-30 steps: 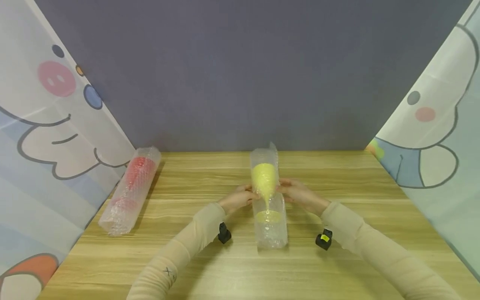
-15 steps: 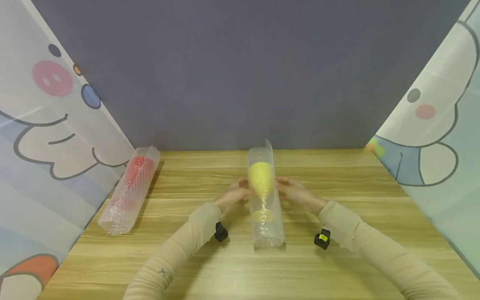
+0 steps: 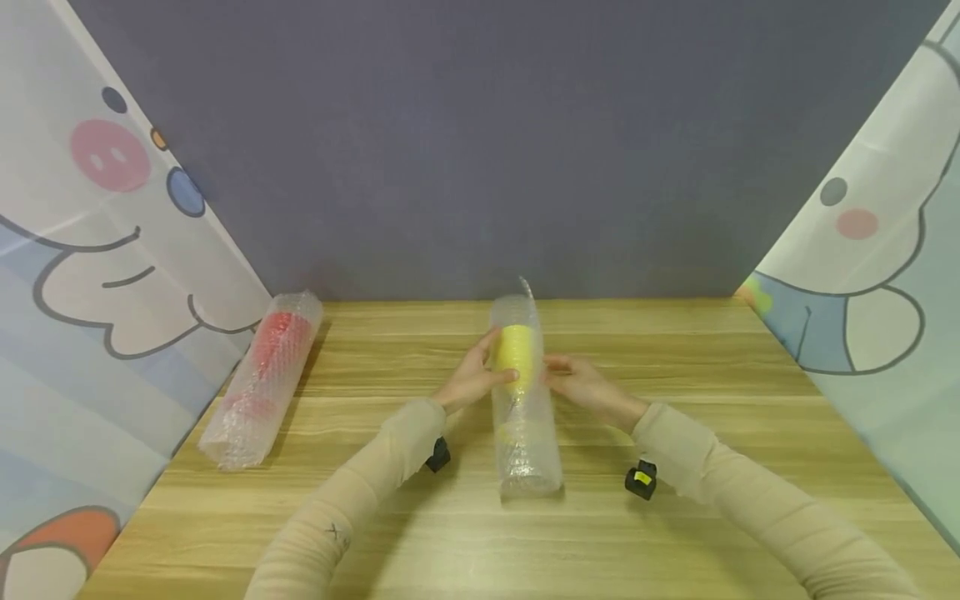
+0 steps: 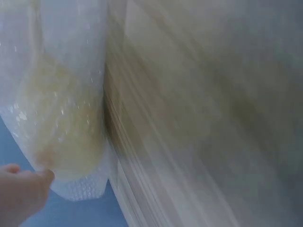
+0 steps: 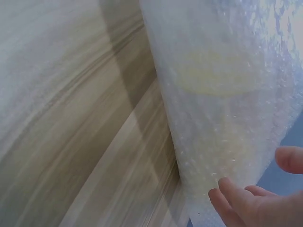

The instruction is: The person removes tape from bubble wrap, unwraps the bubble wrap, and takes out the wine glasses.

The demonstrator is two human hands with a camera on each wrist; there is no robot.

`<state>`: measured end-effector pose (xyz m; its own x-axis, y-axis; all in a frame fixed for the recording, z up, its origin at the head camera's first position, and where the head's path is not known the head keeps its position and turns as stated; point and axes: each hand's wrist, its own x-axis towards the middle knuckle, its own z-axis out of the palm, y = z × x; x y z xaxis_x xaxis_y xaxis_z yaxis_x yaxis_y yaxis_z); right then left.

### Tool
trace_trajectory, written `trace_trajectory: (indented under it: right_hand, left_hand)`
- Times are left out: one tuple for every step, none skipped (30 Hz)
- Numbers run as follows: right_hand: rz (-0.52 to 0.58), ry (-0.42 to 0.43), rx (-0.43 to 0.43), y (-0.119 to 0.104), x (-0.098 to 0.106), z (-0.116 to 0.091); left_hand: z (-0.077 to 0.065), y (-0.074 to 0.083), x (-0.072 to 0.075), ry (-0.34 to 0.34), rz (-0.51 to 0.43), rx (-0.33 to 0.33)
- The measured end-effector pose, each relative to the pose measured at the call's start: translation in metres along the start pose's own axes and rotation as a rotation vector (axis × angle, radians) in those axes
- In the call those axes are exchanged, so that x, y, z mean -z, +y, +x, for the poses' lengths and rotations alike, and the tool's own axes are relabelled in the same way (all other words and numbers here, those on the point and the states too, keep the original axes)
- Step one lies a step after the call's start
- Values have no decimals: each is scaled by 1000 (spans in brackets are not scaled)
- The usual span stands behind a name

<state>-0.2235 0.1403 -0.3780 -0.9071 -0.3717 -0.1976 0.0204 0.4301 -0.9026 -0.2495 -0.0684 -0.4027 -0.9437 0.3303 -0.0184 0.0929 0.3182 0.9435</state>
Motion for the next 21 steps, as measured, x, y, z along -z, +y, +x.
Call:
trace_trajectory:
  right_hand:
    - [0, -2, 1, 0, -1, 0]
    - [-3, 2, -3, 0, -1, 0]
    - [-3, 9, -6, 0, -2, 1]
    - [-4, 9, -8, 0, -3, 1]
    - [-4, 13, -10, 0, -3, 1]
    - [1, 20, -11, 0, -4, 2]
    - [12, 24, -19, 0, -5, 2]
    - [15, 23, -13, 0, -5, 2]
    - [27, 19, -6, 0, -6, 3]
    - [38, 13, -1, 0, -7, 3]
    - [50, 12, 4, 1, -8, 3]
    - [60, 7, 12, 1, -8, 3]
    - [67, 4, 14, 1, -9, 4]
    - [72, 1, 22, 1, -10, 4]
    - [76, 2, 23, 1, -10, 4]
    - [73, 3, 25, 1, -10, 4]
    - [75, 6, 23, 1, -11, 4]
    - [73, 7, 19, 1, -11, 4]
    - [71, 6, 15, 1, -11, 5]
    - [69, 4, 10, 1, -11, 4]
    - [69, 5, 6, 1, -11, 4]
  left_hand:
    - [1, -1, 1, -8, 3, -4]
    - [3, -1, 2, -12, 10, -8]
    - [5, -2, 3, -15, 14, -12]
    - [6, -3, 4, -20, 19, -14]
    - [8, -4, 5, -24, 26, -20]
    - [9, -4, 6, -29, 29, -24]
    - [11, -6, 6, -33, 31, -35]
    - [12, -7, 7, -38, 38, -40]
    - [13, -8, 7, -43, 49, -43]
    - [14, -9, 7, -48, 57, -44]
    - [14, -11, 7, -53, 60, -42]
    - [15, -12, 7, -56, 59, -37]
    - [15, -13, 7, -56, 61, -33]
    - [15, -13, 7, -57, 62, -25]
    - [15, -14, 7, -57, 62, -26]
    - [14, -13, 7, -55, 59, -29]
    - [12, -10, 7, -60, 55, -26]
    - [9, -6, 7, -65, 49, -30]
    - [7, -2, 7, -73, 52, -31]
    - [4, 2, 7, -83, 46, -29]
    - [3, 3, 7, -94, 41, -27]
